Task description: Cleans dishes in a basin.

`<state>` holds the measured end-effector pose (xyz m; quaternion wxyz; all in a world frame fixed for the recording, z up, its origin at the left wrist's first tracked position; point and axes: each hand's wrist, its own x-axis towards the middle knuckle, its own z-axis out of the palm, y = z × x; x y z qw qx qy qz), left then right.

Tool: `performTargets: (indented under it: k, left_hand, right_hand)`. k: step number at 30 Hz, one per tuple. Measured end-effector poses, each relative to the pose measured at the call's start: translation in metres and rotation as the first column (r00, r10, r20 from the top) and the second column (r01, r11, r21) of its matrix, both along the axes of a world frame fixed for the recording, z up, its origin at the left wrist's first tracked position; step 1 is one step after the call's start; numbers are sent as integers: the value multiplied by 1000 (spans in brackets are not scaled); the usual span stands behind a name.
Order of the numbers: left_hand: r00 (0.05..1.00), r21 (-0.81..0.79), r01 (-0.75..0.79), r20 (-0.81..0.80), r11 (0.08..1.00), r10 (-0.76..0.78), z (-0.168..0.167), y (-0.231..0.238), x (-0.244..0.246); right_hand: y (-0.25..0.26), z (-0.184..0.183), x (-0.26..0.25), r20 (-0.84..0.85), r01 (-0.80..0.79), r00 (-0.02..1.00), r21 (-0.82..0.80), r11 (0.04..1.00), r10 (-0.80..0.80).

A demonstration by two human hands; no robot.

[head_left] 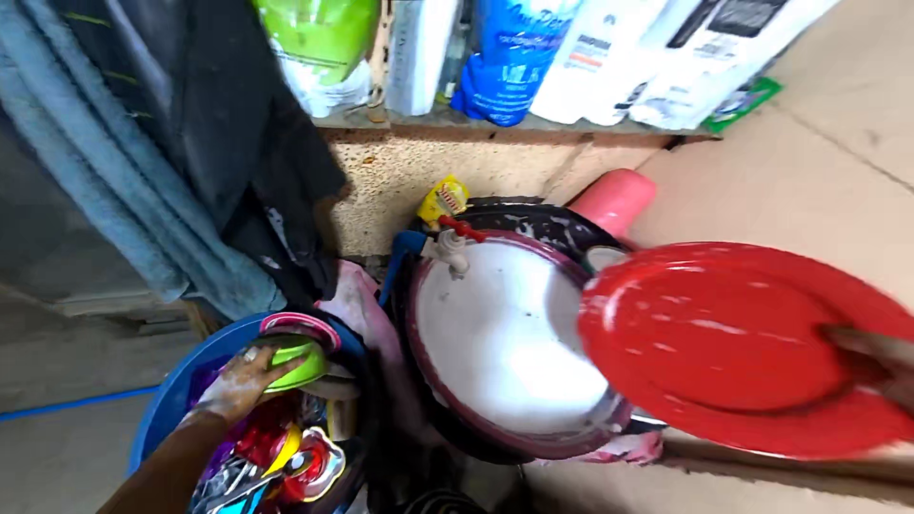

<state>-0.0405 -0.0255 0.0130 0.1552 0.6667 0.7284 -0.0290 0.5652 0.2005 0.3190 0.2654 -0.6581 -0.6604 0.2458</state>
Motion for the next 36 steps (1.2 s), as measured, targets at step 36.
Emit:
performTargets:
  k: [36]
  left_hand:
    - [-43, -431, -589, 862, 684, 506, 100, 246, 275]
  right_hand:
    - [98, -213, -124, -27, -261, 959, -479, 838, 283]
